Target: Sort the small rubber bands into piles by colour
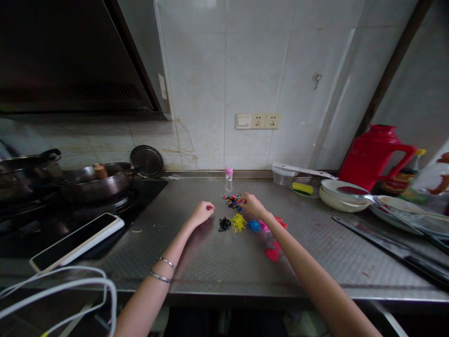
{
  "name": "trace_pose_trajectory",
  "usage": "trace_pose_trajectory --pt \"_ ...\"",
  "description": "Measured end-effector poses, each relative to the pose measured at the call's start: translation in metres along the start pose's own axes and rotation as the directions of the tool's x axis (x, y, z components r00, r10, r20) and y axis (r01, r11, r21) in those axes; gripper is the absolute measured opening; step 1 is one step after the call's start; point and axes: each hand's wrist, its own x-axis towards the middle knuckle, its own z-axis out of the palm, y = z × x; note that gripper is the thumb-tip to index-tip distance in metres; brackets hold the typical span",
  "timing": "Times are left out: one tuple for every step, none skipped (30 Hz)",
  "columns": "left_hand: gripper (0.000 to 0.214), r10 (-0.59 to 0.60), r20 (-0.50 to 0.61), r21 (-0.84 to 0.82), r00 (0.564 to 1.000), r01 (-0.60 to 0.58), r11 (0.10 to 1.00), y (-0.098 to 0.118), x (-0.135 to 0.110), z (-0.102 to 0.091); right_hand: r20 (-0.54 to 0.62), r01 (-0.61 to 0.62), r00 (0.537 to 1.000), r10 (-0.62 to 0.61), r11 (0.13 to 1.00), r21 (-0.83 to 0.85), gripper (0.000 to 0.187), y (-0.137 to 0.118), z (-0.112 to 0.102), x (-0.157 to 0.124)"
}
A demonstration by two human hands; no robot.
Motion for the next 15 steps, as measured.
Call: trace_pose_trajectory --pt "0.025 -0.002 -0.001 0.003 1.0 0.002 1.0 0.0 0.0 0.0 -0.01 0.005 1.0 -0.005 1.0 0.014 0.02 0.002 -0.002 -0.001" --pt "0.025 -0.004 -0.001 0.007 1.0 0.004 1.0 0.0 0.0 0.0 -0.021 0.009 1.0 -0.008 1.0 0.027 0.02 0.005 -0.004 -0.003" --pt "0.025 -0.006 0.0 0.011 1.0 0.006 1.0 0.001 -0.001 0.0 -0.032 0.011 0.999 -0.01 0.999 0.039 0.021 0.007 -0.007 -0.005" --pt "0.025 -0.008 0.001 0.015 1.0 0.008 1.0 0.001 -0.001 0.0 -0.036 0.013 0.999 -0.011 0.999 0.048 0.021 0.01 -0.011 -0.009" --pt "0.025 -0.008 0.003 0.02 1.0 0.008 1.0 0.001 -0.001 0.0 -0.036 0.014 0.999 -0.012 0.998 0.055 0.02 0.012 -0.015 -0.013" --pt "0.025 -0.007 0.003 0.024 1.0 0.007 1.0 0.001 -0.001 0.0 -0.029 0.012 1.0 -0.011 0.998 0.06 0.02 0.014 -0.02 -0.018" --pt "0.025 -0.004 0.002 0.028 1.0 0.004 1.0 0.001 -0.001 0.0 -0.005 0.013 1.0 -0.013 0.998 0.063 0.02 0.015 -0.025 -0.024" --pt "0.025 0.001 0.0 0.032 1.0 -0.001 0.999 0.001 0.0 0.001 0.015 0.009 1.0 -0.01 0.998 0.066 0.019 0.015 -0.031 -0.03" --pt "0.025 0.008 -0.003 0.035 1.0 -0.008 0.999 0.0 0.0 0.001 0.052 0.008 0.999 -0.012 0.997 0.071 0.02 0.015 -0.036 -0.036" --pt "0.024 0.016 -0.003 0.037 1.0 -0.016 0.999 0.0 0.001 0.002 0.087 0.004 0.996 -0.01 0.997 0.074 0.019 0.014 -0.041 -0.041" --pt "0.024 0.022 -0.004 0.036 1.0 -0.022 0.999 -0.001 0.001 0.003 0.123 0.007 0.992 -0.016 0.997 0.079 0.019 0.012 -0.046 -0.046" --pt "0.024 0.026 -0.003 0.035 1.0 -0.026 0.999 -0.002 0.001 0.003 0.154 0.019 0.988 -0.032 0.996 0.085 0.019 0.009 -0.05 -0.05" --pt "0.024 0.028 -0.003 0.032 1.0 -0.028 0.999 -0.003 0.002 0.004 0.182 0.035 0.982 -0.052 0.995 0.092 0.019 0.006 -0.053 -0.054" --pt "0.024 0.03 -0.003 0.028 1.0 -0.03 0.999 -0.004 0.002 0.005 0.208 0.049 0.976 -0.069 0.994 0.098 0.02 0.003 -0.055 -0.056" --pt "0.024 0.031 -0.002 0.023 1.0 -0.031 0.999 -0.004 0.002 0.006 0.233 0.061 0.969 -0.084 0.993 0.104 0.02 0.0 -0.056 -0.058"
